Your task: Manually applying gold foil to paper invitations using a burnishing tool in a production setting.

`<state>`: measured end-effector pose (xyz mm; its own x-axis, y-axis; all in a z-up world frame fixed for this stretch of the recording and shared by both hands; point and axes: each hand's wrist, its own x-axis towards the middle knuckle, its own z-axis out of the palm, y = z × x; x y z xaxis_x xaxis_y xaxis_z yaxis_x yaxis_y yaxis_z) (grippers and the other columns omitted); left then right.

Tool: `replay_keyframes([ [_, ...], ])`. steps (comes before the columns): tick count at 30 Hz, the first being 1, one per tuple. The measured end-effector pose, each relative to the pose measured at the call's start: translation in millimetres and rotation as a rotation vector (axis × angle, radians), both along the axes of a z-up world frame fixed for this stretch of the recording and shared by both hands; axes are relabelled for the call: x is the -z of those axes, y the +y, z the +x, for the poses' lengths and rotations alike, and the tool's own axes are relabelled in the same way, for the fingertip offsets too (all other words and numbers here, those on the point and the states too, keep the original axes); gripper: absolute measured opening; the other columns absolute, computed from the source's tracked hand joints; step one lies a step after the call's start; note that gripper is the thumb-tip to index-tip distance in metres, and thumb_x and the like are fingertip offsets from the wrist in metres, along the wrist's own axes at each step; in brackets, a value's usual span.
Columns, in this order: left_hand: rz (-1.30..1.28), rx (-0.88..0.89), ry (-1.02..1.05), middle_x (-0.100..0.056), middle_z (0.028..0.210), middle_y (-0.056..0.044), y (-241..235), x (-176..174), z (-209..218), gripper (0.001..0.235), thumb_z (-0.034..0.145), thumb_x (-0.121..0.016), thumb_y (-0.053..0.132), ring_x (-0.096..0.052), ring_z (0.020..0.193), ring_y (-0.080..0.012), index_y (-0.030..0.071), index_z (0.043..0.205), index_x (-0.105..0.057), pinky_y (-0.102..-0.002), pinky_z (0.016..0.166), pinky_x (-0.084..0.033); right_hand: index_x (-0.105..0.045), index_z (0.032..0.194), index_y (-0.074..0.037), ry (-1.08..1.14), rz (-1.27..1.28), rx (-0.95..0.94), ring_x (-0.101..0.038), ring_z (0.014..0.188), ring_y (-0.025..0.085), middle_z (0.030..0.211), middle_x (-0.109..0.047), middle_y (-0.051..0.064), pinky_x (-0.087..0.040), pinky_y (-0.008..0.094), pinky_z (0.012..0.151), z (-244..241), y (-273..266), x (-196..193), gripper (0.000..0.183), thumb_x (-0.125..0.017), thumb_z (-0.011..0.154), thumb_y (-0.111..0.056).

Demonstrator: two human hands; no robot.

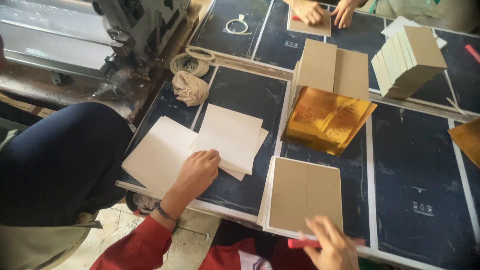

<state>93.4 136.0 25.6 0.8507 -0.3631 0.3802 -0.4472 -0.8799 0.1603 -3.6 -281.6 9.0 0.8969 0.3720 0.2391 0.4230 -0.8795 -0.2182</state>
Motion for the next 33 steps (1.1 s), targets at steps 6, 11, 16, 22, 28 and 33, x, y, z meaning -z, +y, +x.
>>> replay_keyframes([
  [6,0.154,-0.018,0.006,-0.063,0.087,-0.005,-3,-13,6,0.008,0.090,-0.064,0.002,-0.064,0.069,-0.0225,0.008,0.085,-0.061,-0.035,0.048,-0.052,-0.070,0.133,-0.018,0.192,0.063,-0.295,-0.074,0.083,0.027,0.103,-0.063,0.001,-0.062,0.043,0.068,53,115,-75,0.047,-0.078,0.086,-0.020],
  [11,0.196,-0.007,-0.074,-0.059,0.083,-0.004,-2,-3,15,0.014,0.083,-0.064,-0.001,-0.061,0.070,-0.0239,0.010,0.078,-0.059,-0.037,0.047,-0.052,-0.065,0.134,-0.017,0.056,-0.090,-0.371,-0.071,0.067,0.033,0.097,-0.056,0.009,-0.058,0.052,0.052,78,172,-32,0.053,-0.076,0.082,-0.019],
  [16,0.141,0.033,0.058,-0.059,0.084,-0.006,1,-10,31,0.012,0.087,-0.064,0.002,-0.063,0.069,-0.0265,0.009,0.081,-0.057,-0.040,0.045,-0.049,-0.050,0.153,-0.012,0.145,-0.228,-0.299,-0.072,0.073,0.039,0.103,-0.060,0.017,-0.058,0.056,0.060,97,196,-22,0.069,-0.073,0.088,-0.018],
  [22,-0.415,-0.039,0.232,-0.073,0.088,-0.009,62,-28,92,0.012,0.083,-0.059,0.005,-0.077,0.080,-0.0308,0.007,0.084,-0.071,-0.043,0.065,-0.061,-0.063,0.133,-0.013,0.309,-0.208,-0.237,-0.077,0.076,0.041,0.094,-0.066,0.013,-0.060,0.052,0.061,115,205,3,0.051,-0.073,0.084,-0.027],
  [28,-1.144,-0.316,-0.172,-0.074,0.092,-0.015,57,-168,60,0.016,0.082,-0.062,-0.004,-0.079,0.074,-0.0230,0.002,0.092,-0.074,-0.034,0.060,-0.070,-0.069,0.125,-0.022,0.394,-0.164,-0.165,-0.076,0.090,0.041,0.102,-0.071,0.009,-0.059,0.056,0.080,127,204,-11,0.044,-0.069,0.086,-0.042],
  [33,-1.217,-0.268,-0.227,-0.063,0.064,-0.009,-23,-157,12,0.008,0.082,-0.067,-0.006,-0.067,0.053,-0.0164,0.002,0.082,-0.068,-0.029,0.053,-0.059,-0.070,0.093,-0.007,-0.077,0.768,-0.081,-0.063,0.055,0.021,0.063,-0.064,0.008,-0.048,0.030,0.050,106,168,-128,0.021,-0.085,0.085,-0.020],
])
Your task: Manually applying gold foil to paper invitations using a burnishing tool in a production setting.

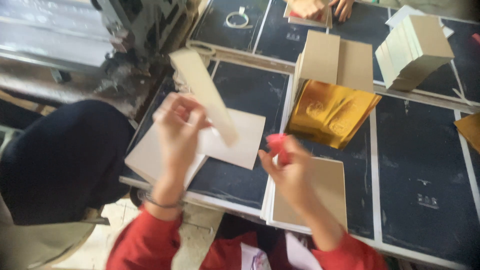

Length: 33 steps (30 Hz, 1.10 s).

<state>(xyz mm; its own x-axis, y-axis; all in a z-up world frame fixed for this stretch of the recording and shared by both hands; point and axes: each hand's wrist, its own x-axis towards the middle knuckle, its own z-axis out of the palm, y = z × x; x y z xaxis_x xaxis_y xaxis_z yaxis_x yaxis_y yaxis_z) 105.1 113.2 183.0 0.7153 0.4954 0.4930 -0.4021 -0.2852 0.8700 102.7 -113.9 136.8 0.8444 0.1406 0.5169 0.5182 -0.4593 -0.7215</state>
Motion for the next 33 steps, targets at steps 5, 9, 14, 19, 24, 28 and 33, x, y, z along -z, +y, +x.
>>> replay_keyframes([
  [5,-0.058,0.141,0.042,-0.065,0.085,-0.006,-86,14,-28,0.015,0.081,-0.064,-0.004,-0.066,0.077,-0.0174,0.009,0.088,-0.060,-0.031,0.071,-0.056,-0.064,0.102,-0.007,-0.125,-0.188,-0.028,-0.065,0.077,0.027,0.089,-0.061,0.009,-0.052,0.037,0.062,-35,-23,-38,0.042,-0.093,0.074,-0.018],
  [9,-0.129,0.353,0.130,-0.055,0.097,-0.003,-133,8,-37,0.020,0.079,-0.061,-0.003,-0.059,0.085,-0.0108,0.013,0.091,-0.058,-0.020,0.047,-0.048,-0.061,0.105,-0.008,-0.175,-0.408,0.040,-0.065,0.084,0.026,0.096,-0.060,0.007,-0.051,0.035,0.074,-48,-50,-31,0.023,-0.076,0.089,-0.001],
  [14,0.158,0.383,0.071,-0.057,0.111,-0.008,-133,26,-45,0.014,0.091,-0.076,0.018,-0.067,0.094,-0.0167,0.010,0.098,-0.066,-0.028,0.070,-0.069,-0.067,0.100,-0.007,-0.039,-0.244,0.233,-0.054,0.076,0.021,0.084,-0.057,0.005,-0.043,0.033,0.075,-55,-128,-5,0.015,-0.072,0.087,-0.004],
  [19,0.306,0.211,0.411,-0.063,0.111,0.004,-123,88,-63,0.036,0.081,-0.088,0.028,-0.060,0.082,-0.0141,0.018,0.107,-0.065,-0.027,0.062,-0.057,-0.070,0.092,-0.003,0.267,0.006,0.443,-0.062,0.083,0.014,0.089,-0.068,0.004,-0.045,0.027,0.081,-69,-190,37,0.013,-0.082,0.092,-0.010],
  [24,-0.018,0.498,0.733,-0.066,0.098,0.003,-129,128,-79,0.012,0.084,-0.082,0.018,-0.059,0.079,-0.0125,0.014,0.080,-0.071,-0.028,0.075,-0.050,-0.064,0.098,-0.004,0.437,0.565,0.362,-0.060,0.082,0.011,0.090,-0.063,0.003,-0.048,0.020,0.082,-87,-210,91,0.018,-0.079,0.088,-0.002],
  [28,-0.010,0.494,0.846,-0.066,0.098,0.005,-126,138,-84,0.010,0.086,-0.080,0.019,-0.056,0.083,-0.0128,0.015,0.080,-0.072,-0.031,0.076,-0.049,-0.065,0.103,-0.002,0.547,0.640,0.329,-0.051,0.063,0.008,0.080,-0.057,0.003,-0.037,0.018,0.054,-98,-211,105,0.016,-0.076,0.091,-0.004],
  [33,0.016,0.499,0.693,-0.067,0.102,-0.001,-129,164,-82,0.008,0.083,-0.085,0.015,-0.060,0.092,-0.0133,0.016,0.083,-0.076,-0.028,0.083,-0.051,-0.068,0.100,0.000,0.567,0.520,0.376,-0.043,0.051,0.010,0.075,-0.058,0.004,-0.035,0.023,0.047,-100,-214,117,0.014,-0.078,0.090,-0.002],
])
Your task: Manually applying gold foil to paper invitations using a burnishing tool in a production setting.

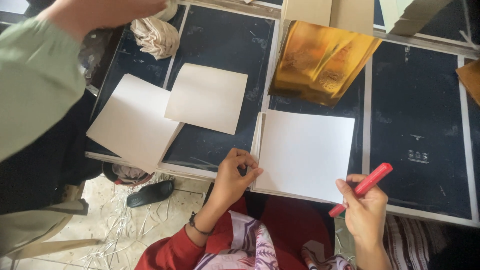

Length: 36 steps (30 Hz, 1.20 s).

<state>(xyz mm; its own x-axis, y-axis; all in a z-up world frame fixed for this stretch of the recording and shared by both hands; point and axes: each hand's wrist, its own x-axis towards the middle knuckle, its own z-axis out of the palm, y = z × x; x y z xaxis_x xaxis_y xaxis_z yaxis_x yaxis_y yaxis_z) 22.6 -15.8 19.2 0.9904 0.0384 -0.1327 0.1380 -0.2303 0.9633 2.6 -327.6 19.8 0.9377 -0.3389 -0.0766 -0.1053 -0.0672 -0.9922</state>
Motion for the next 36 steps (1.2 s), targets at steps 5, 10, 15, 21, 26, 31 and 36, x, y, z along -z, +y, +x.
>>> replay_keyframes([
  [5,0.051,-0.024,-0.017,-0.061,0.106,0.000,-6,7,1,0.007,0.083,-0.086,0.016,-0.060,0.091,-0.0131,0.014,0.086,-0.080,-0.029,0.083,-0.052,-0.068,0.099,0.000,0.019,-0.028,-0.025,-0.044,0.053,0.012,0.071,-0.055,0.005,-0.037,0.024,0.049,9,0,-2,0.016,-0.080,0.088,-0.005],
  [10,0.061,-0.052,-0.068,-0.060,0.107,0.000,-7,11,-1,0.008,0.084,-0.086,0.015,-0.061,0.094,-0.0149,0.013,0.087,-0.079,-0.030,0.082,-0.052,-0.068,0.095,-0.003,0.020,-0.075,-0.038,-0.042,0.051,0.011,0.066,-0.050,0.002,-0.036,0.024,0.049,14,-1,4,0.016,-0.081,0.087,-0.005],
  [15,0.110,-0.063,-0.136,-0.062,0.106,0.001,-8,20,-4,0.007,0.084,-0.085,0.015,-0.061,0.104,-0.0211,0.014,0.088,-0.079,-0.038,0.091,-0.051,-0.067,0.093,-0.006,0.001,-0.109,-0.053,-0.049,0.057,0.012,0.073,-0.057,0.003,-0.041,0.023,0.052,16,-4,9,0.018,-0.083,0.086,-0.005],
  [21,0.059,-0.075,-0.227,-0.066,0.099,-0.016,-4,17,2,0.012,0.078,-0.086,0.010,-0.065,0.094,-0.0398,0.005,0.078,-0.075,-0.047,0.087,-0.052,-0.074,0.086,-0.006,-0.026,-0.275,0.004,-0.053,0.058,0.013,0.066,-0.061,0.006,-0.044,0.026,0.055,27,-26,54,0.028,-0.096,0.069,-0.012],
  [26,0.119,-0.081,-0.254,-0.065,0.103,-0.002,-11,22,-4,0.009,0.082,-0.086,0.013,-0.065,0.094,-0.0169,0.012,0.086,-0.078,-0.030,0.082,-0.051,-0.072,0.085,-0.010,0.105,-0.385,-0.056,-0.058,0.064,0.009,0.075,-0.068,-0.001,-0.050,0.024,0.060,31,-13,7,0.026,-0.094,0.072,-0.010],
  [31,0.106,-0.105,-0.101,-0.064,0.105,-0.001,-12,16,-6,0.008,0.083,-0.086,0.014,-0.064,0.090,-0.0131,0.011,0.087,-0.080,-0.026,0.067,-0.051,-0.069,0.090,-0.008,0.098,-0.365,-0.108,-0.059,0.065,0.010,0.076,-0.066,0.001,-0.057,0.024,0.067,28,-8,2,0.028,-0.093,0.075,-0.008],
  [36,0.104,-0.112,-0.076,-0.064,0.103,-0.001,-13,11,-7,0.008,0.083,-0.086,0.012,-0.059,0.077,-0.0116,0.010,0.087,-0.080,-0.025,0.061,-0.048,-0.067,0.090,-0.009,0.016,-0.440,-0.128,-0.057,0.062,0.010,0.079,-0.067,0.000,-0.056,0.026,0.066,26,-9,9,0.029,-0.093,0.076,-0.011],
])
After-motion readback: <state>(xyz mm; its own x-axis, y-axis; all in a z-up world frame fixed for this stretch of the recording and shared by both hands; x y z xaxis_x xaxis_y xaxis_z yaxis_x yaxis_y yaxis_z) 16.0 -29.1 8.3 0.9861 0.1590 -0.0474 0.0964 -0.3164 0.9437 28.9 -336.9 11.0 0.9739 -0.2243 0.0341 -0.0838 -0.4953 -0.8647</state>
